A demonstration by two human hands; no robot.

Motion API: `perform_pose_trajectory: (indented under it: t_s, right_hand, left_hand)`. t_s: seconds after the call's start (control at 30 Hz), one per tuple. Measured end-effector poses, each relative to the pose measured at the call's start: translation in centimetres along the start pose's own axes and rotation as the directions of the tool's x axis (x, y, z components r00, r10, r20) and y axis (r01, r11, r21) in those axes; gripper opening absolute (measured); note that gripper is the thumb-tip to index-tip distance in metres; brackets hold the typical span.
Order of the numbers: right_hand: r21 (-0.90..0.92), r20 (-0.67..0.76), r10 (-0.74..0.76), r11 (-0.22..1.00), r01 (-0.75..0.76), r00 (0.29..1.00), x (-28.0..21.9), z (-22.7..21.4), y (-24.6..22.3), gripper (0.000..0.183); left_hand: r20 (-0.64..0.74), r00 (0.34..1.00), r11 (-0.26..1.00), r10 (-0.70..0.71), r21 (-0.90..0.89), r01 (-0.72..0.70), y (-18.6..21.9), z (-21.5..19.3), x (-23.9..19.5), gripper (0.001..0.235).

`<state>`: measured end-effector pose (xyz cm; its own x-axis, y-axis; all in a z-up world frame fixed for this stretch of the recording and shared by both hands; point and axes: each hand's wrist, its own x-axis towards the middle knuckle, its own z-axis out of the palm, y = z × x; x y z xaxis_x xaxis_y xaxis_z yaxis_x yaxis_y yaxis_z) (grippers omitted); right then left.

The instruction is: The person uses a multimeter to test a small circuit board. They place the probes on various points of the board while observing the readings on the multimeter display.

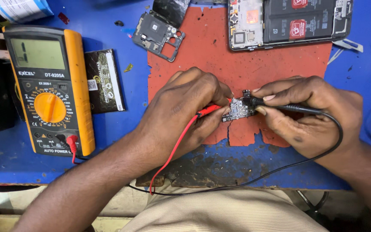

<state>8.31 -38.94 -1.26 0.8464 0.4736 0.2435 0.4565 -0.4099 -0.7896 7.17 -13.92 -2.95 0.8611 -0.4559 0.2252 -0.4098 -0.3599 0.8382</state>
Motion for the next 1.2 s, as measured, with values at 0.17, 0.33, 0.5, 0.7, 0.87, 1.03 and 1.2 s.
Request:
perform_pose_trajectory:
  t_s: [0.17, 0.33, 0.5, 0.7, 0.87, 1.03, 1.2]
  right_hand:
    - [0.007, 0.003, 0.005, 1.0, -0.005, 1.0, 0.0, 0.0, 0.0, 0.025]
    - [0.012, -0.006, 0.013, 1.0, -0.013, 1.0, -0.2, 0.0, 0.2, 0.024]
    - [0.014, -0.011, 0.024, 1.0, -0.024, 1.0, -0.6, 0.0, 0.7, 0.023]
    - [0.118, -0.017, 0.092, 0.989, -0.089, 0.996, -1.1, 0.1, 0.8, 0.02]
    - [0.086, -0.006, 0.136, 0.987, -0.135, 0.991, -1.2, -0.1, 0.9, 0.018]
    - [0.108, -0.001, 0.124, 0.987, -0.123, 0.992, -1.2, -0.1, 0.9, 0.017]
    - [0.076, -0.001, 0.127, 0.989, -0.127, 0.992, -1.3, 0.0, 1.2, 0.018]
  left_hand:
    - [-0.002, 1.0, 1.0, 0.019, -0.001, -0.019, 0.0, 0.0, 0.1, 0.026]
    - [0.005, 1.0, 1.0, 0.02, 0.016, -0.02, -0.1, 0.1, 0.1, 0.026]
    - [0.0, 1.0, 0.999, 0.03, 0.015, -0.03, -0.1, 0.1, 0.1, 0.026]
    - [0.006, 1.0, 1.0, -0.002, 0.013, 0.002, 0.2, 0.0, 0.2, 0.025]
    - [-0.04, 0.999, 1.0, 0.015, 0.007, -0.015, 0.3, 0.1, 0.6, 0.023]
    - [-0.029, 0.999, 1.0, -0.019, -0.004, 0.019, 0.6, 0.2, 0.5, 0.023]
    - [-0.043, 0.999, 1.0, -0.011, -0.021, 0.01, 0.5, 0.1, 0.4, 0.023]
